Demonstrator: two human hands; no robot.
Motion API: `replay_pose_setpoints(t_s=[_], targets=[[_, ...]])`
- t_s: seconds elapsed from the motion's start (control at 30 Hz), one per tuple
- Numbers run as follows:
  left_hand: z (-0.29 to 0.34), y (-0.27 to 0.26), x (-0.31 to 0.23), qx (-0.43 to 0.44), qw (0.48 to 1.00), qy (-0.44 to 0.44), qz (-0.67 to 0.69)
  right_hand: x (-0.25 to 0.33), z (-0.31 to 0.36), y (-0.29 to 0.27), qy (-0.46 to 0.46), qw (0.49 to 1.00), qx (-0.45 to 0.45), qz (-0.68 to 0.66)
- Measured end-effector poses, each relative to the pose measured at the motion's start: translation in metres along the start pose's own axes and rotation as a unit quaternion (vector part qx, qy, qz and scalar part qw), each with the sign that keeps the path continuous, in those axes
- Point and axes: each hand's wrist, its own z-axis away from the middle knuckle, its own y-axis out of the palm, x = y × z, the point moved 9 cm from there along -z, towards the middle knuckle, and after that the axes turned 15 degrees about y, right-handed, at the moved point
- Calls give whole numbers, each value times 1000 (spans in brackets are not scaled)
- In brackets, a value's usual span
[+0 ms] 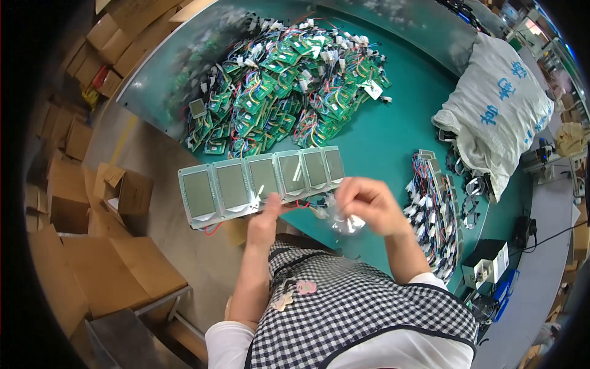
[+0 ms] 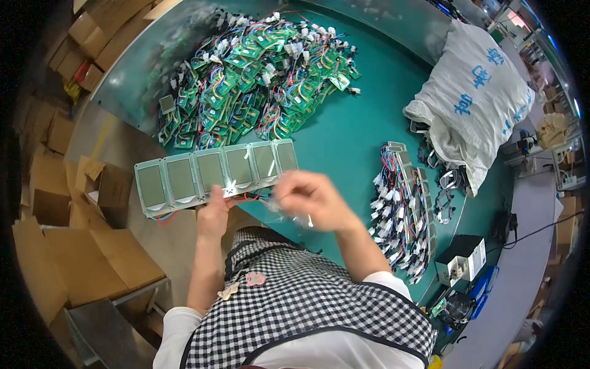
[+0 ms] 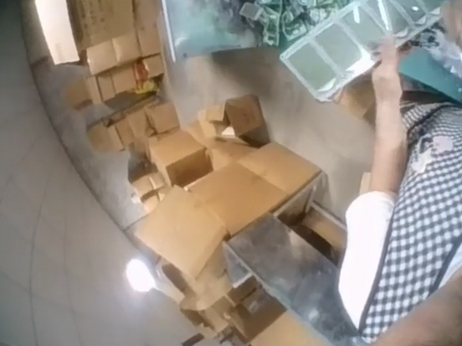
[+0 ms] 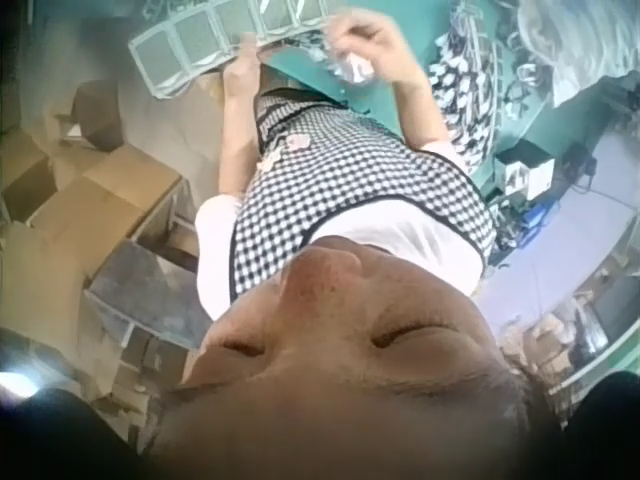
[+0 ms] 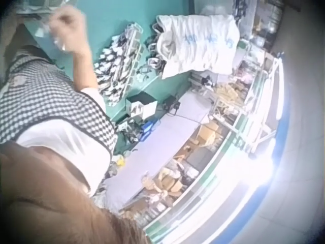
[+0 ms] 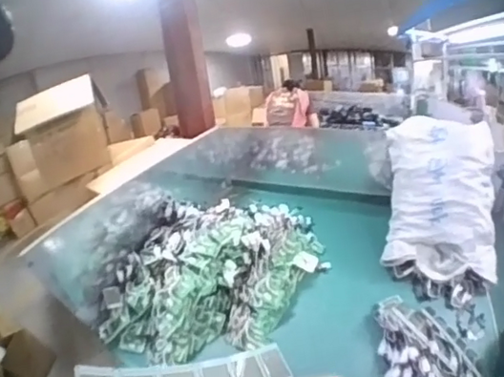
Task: The person peels protective plastic film from LCD screens attached to circuit boards by hand.
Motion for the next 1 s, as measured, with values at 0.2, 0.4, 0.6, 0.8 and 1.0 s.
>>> replay_pose_setpoints(t_s=[0.2,0.4,0.6,0.8,1.0], targets=[[-10,-2,-4,-53,998,8,-15,-170,20,-154,199,714,-346,575],[1,7,9,-36,985,57,-161,13,9,-38,-60,811,-349,467],[14,42,-7,114,882,237,-391,49,-27,72,-299,787,-186,507],[24,47,1,181,864,234,-407,37,-20,78,-340,761,-204,514],[26,39,22,232,864,140,-424,40,-12,71,-381,780,-209,451]])
